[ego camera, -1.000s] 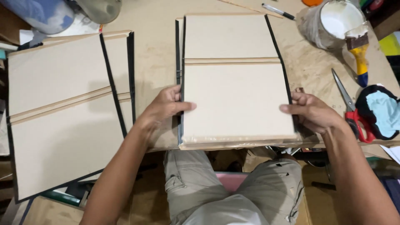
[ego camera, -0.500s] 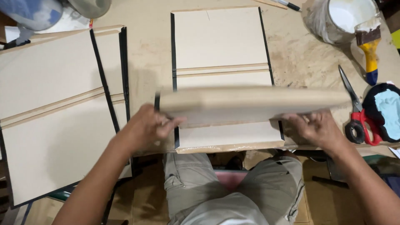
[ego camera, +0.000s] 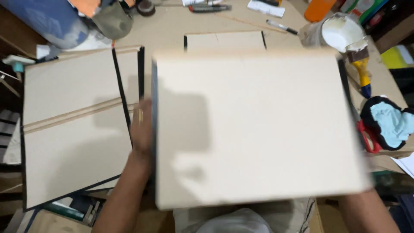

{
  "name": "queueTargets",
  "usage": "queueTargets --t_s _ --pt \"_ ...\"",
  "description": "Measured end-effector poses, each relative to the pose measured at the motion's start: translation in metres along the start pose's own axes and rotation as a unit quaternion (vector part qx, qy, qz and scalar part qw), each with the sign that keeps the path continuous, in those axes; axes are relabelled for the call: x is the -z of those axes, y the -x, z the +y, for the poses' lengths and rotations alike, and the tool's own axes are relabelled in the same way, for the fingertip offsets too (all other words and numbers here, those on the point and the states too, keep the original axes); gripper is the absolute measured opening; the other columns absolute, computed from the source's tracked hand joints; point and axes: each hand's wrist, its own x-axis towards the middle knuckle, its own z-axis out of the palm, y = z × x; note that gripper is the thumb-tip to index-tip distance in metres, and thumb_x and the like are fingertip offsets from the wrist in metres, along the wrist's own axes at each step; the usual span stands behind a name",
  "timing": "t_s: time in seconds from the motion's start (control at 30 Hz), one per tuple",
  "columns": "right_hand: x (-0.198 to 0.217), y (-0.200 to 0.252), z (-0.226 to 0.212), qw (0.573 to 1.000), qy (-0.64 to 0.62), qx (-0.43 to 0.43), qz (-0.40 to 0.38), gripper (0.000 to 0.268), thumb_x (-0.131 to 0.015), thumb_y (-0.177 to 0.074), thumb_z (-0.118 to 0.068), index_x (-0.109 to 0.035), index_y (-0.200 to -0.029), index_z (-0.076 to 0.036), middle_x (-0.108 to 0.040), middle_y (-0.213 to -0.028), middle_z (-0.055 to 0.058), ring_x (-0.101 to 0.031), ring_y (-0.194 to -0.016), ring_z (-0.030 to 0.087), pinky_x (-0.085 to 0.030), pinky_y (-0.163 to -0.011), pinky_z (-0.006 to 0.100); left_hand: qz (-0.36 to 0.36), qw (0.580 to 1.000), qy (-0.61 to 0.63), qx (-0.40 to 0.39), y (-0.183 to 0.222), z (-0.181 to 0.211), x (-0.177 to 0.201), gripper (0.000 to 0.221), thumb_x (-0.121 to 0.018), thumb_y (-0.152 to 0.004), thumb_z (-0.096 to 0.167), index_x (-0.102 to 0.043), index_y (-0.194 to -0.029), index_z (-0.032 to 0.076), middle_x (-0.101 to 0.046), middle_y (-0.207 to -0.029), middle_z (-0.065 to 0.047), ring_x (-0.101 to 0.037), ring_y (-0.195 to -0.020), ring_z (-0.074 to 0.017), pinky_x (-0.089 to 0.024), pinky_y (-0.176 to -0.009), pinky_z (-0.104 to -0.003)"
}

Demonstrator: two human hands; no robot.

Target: Applying adhesive to the edges of cardboard panels and stacking them to assemble a product.

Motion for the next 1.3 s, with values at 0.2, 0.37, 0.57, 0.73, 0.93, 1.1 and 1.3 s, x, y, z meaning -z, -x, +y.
queueTargets --t_s 0.2,0.37,0.57,0.73,0.93,1.1,1.3 --pt "0.067 -0.08 -0.222 0.929 -0.339 0.019 0.146 0.037 -0.074 -0.099 -0.005 -0.056 -0.131 -0.005 -0.07 -0.091 0.006 -0.068 -0.081 0.013 -0.058 -0.068 0.029 0.186 0.208 -0.951 -0.135 -0.113 -0.078 -0.079 0.03 -0.081 -0.094 0.025 -0.064 -0.105 0.004 -0.078 -0.093 -0.013 -0.078 -0.087 -0.0225 -0.061 -0.066 -0.034" --pt "0.011 -0.085 -0.175 0.934 -0.261 -0.238 0.056 0.044 -0.078 -0.091 -0.028 -0.071 -0.133 -0.015 -0.076 -0.089 0.006 -0.071 -0.08 0.016 -0.056 -0.068 0.032 0.401 0.167 -0.9 0.029 -0.082 -0.003 0.0 0.06 -0.084 -0.079 0.054 -0.073 -0.108 0.002 -0.075 -0.099 -0.022 -0.072 -0.099 -0.0377 -0.055 -0.084 -0.047" --pt "0.065 -0.044 -0.14 0.956 0.186 -0.227 0.014 0.042 -0.063 -0.099 -0.048 -0.076 -0.128 -0.02 -0.076 -0.103 0.02 -0.073 -0.101 0.042 -0.057 -0.087 0.051 0.301 0.128 -0.943 0.069 -0.083 -0.078 0.003 0.096 -0.075 -0.08 0.058 -0.049 -0.148 -0.005 -0.047 -0.151 -0.034 -0.042 -0.14 -0.0535 -0.03 -0.119 -0.062" --pt "0.065 -0.016 -0.112 0.937 0.117 -0.327 -0.019 0.062 -0.077 -0.085 -0.045 -0.067 -0.142 -0.023 -0.075 -0.107 0.018 -0.069 -0.112 0.041 -0.052 -0.094 0.051 0.026 0.013 -0.992 0.12 -0.114 -0.127 0.048 0.087 -0.078 -0.079 0.05 -0.053 -0.148 0.004 -0.056 -0.143 -0.027 -0.049 -0.134 -0.0529 -0.032 -0.112 -0.07" --pt "0.056 0.019 -0.153 0.984 0.078 -0.159 0.019 0.045 -0.068 -0.091 -0.029 -0.069 -0.135 -0.02 -0.068 -0.105 0.022 -0.066 -0.102 0.048 -0.054 -0.084 0.058 0.007 -0.069 -0.988 0.14 -0.129 -0.136 0.075 0.061 -0.059 -0.095 0.043 -0.058 -0.143 0.005 -0.058 -0.14 -0.028 -0.049 -0.126 -0.0652 -0.039 -0.098 -0.081" --pt "0.027 0.035 -0.165 0.991 0.102 0.086 -0.011 0.043 -0.062 -0.091 -0.027 -0.068 -0.133 -0.02 -0.069 -0.072 0.002 -0.07 -0.065 0.021 -0.057 -0.053 0.032 0.017 -0.092 -0.983 0.156 -0.134 -0.149 0.072 0.058 -0.05 -0.098 0.038 -0.056 -0.146 0.005 -0.052 -0.145 -0.033 -0.044 -0.128 -0.0699 -0.035 -0.096 -0.085" --pt "0.031 -0.008 -0.183 0.951 0.248 0.185 0.015 0.032 -0.046 -0.104 -0.024 -0.065 -0.129 -0.018 -0.053 -0.054 -0.008 -0.051 -0.042 0.011 -0.039 -0.037 0.023 0.098 -0.036 -0.979 0.176 -0.147 -0.164 0.055 0.055 -0.047 -0.103 0.04 -0.058 -0.145 0.006 -0.052 -0.145 -0.034 -0.041 -0.132 -0.067 -0.032 -0.099 -0.085"
